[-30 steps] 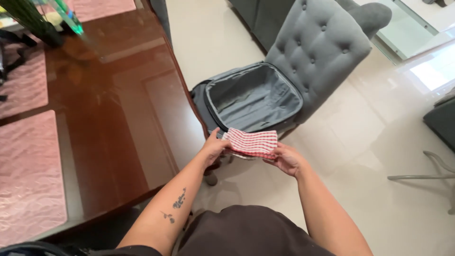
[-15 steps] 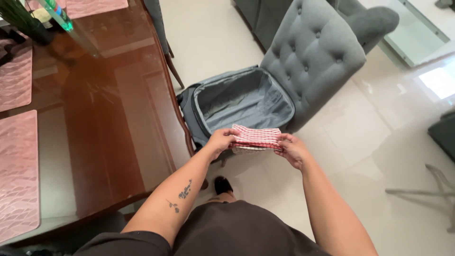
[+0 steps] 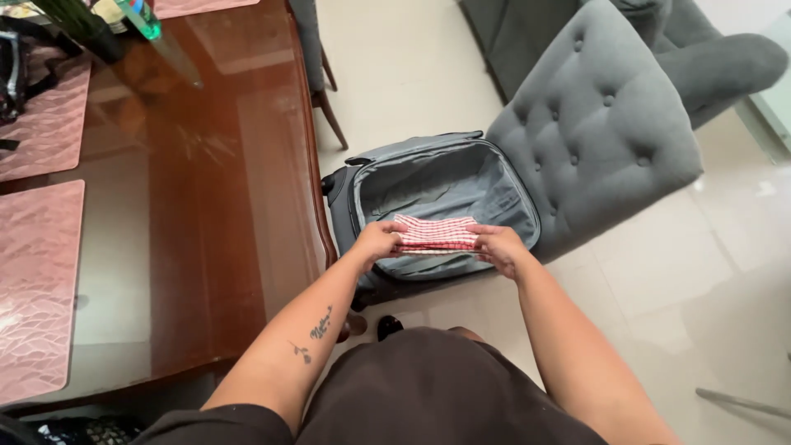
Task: The person folds several pieces of clothing on a dining table and places them into an open suitcase. They fold a red-and-white checkered cloth, a green floral shirt, and a white floral shirt, then put the folded items into the suitcase.
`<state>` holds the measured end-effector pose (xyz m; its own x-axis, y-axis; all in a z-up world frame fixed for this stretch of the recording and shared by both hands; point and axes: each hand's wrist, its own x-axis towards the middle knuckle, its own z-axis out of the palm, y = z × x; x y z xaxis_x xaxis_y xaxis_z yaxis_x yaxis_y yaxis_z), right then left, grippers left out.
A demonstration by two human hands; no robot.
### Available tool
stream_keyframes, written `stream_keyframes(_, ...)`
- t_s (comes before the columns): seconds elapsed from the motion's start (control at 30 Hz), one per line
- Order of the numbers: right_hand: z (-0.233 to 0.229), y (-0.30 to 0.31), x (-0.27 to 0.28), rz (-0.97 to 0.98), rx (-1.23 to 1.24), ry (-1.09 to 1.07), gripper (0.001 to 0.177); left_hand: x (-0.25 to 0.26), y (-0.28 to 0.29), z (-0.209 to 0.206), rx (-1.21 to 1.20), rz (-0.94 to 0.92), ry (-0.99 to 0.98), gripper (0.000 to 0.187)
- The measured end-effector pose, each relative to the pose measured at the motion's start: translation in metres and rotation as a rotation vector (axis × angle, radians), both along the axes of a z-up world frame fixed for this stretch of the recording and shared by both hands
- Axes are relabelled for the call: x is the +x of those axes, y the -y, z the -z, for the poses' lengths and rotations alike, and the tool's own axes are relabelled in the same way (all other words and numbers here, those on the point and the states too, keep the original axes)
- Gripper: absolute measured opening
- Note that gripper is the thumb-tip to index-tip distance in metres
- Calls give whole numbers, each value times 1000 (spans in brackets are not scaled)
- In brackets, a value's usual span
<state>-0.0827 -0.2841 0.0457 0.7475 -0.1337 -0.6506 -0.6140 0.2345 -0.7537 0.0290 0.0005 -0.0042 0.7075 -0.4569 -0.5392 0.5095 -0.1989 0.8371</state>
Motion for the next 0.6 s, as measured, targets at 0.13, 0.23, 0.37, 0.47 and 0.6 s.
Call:
stream_keyframes(0.13,37,20,31,16,121,13,48,4,10,15,27,-108,100,32)
stream_keyframes(0.23,16,3,54,118,187,-9,43,7,20,20,213,-343,339,47)
stream_keyframes(0.37,40,0,76,187,196,51,45,-18,63,-8,66,-610,-416,96)
stream_keyframes(0.47,43,3,84,197,149,120,47,-38,111,-30,-259,-610,-879,110)
stream_keyframes(0.6,9,18,70,189,158,153,46,-24,165,19,-569,-533,-747,104)
